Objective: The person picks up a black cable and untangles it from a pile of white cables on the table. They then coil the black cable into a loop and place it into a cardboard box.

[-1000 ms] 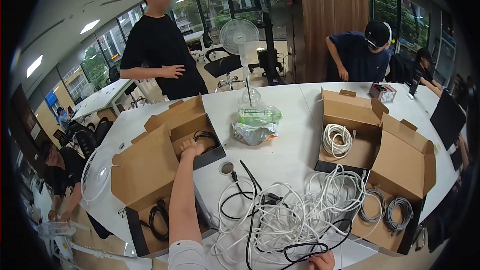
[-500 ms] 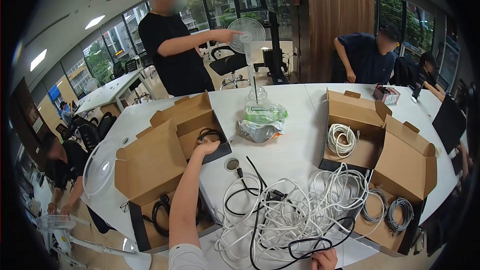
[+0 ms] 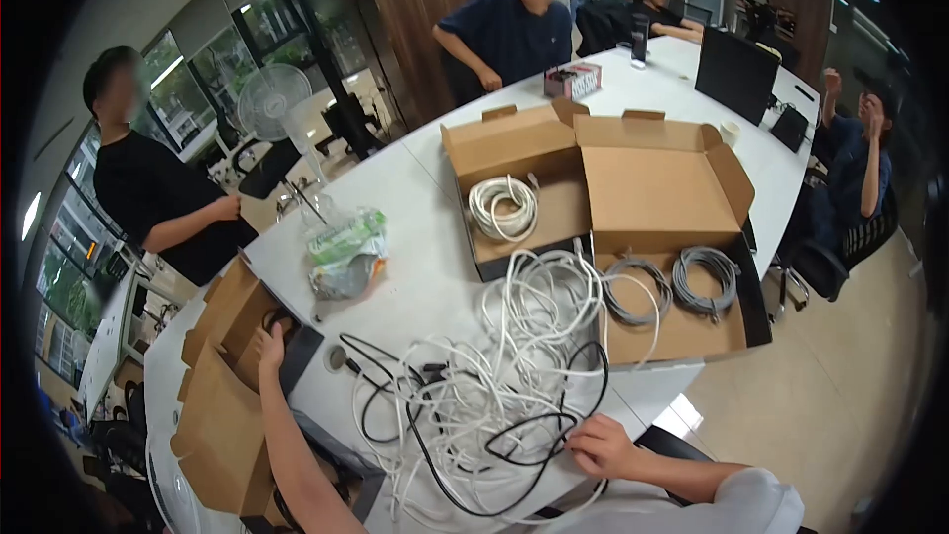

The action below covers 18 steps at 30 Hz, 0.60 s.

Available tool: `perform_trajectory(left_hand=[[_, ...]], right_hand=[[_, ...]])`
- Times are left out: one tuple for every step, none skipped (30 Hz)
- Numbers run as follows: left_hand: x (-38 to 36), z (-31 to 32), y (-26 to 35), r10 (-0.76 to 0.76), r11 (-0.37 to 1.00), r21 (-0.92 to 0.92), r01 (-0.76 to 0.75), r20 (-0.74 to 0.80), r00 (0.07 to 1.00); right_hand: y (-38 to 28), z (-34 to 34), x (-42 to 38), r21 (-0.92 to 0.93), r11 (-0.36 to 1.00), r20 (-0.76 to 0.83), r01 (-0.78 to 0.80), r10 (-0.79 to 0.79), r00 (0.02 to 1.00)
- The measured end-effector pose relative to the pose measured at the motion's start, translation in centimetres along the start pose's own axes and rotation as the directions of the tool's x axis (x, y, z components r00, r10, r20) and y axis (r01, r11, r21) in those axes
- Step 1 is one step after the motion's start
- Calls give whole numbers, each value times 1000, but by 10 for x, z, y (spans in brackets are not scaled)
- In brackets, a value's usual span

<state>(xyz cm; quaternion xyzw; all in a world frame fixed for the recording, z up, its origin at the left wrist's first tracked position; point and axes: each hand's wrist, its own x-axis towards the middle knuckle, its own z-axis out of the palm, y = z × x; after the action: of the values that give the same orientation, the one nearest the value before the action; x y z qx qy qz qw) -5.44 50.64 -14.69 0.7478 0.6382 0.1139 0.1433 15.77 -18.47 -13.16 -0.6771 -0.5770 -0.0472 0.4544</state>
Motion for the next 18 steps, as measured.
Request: perform_trajectory(left_hand=[[-24,-9,9,82,991,117,-65,-143,986],[-55,-27,33,176,963,246,-110,-264,948],[-71,-36,42,292,954,177,-244,-347,891],[-84,-44,52,385,920,114,-375,-438,812],[-110,-61,70,444,882,75,-466,-465,766],[-140,-80,92,496,831,39,-554,-504,708],[-166,-95,108,566,764,49,-644,-529,632],[-195,-108,122,628,685,60,-726,-554,546],[-231,-122,137,638,642,-96,-761,-483,600],[-267,-135,151,653,590,-255,-766,-407,639],[-302,-148,158,685,631,-284,-722,-232,690],[-334,-158,161,695,672,-306,-674,-52,717],[-364,-166,163,715,695,-239,-678,134,686],[-390,-168,162,698,708,-172,-685,318,641],[-409,-163,160,703,650,-55,-758,424,572],[-424,-156,157,686,564,49,-825,529,500],[-436,-141,150,664,588,72,-805,525,533],[-444,-118,141,647,607,95,-789,517,560]], right_hand=[[0,-1,0,14,1000,-8,0,0,1000],[-1,-1,-2,35,999,-9,-3,3,1000],[-2,0,-3,54,999,-46,0,2,999],[-1,0,-2,72,997,-82,9,-3,997],[-1,1,-4,88,996,-120,23,-12,993],[-2,1,-8,104,995,-134,5,9,991],[-1,2,-9,117,993,-154,-7,26,988],[-1,3,-11,128,992,-175,-19,42,984],[0,2,-13,174,985,-195,-18,52,979],[0,2,-13,218,975,-231,-48,100,968],[-1,1,-13,262,962,-264,-79,150,953],[-2,1,-11,304,947,-295,-105,198,935],[-5,-1,-7,337,938,-322,-84,199,925],[-8,-3,0,349,935,-355,-67,198,914],[-14,-5,7,360,932,-389,-50,198,900],[-19,-8,13,368,929,-427,-31,199,882],[-23,-15,15,281,958,-338,-55,153,929],[-29,-16,20,218,975,-223,-30,80,972]])
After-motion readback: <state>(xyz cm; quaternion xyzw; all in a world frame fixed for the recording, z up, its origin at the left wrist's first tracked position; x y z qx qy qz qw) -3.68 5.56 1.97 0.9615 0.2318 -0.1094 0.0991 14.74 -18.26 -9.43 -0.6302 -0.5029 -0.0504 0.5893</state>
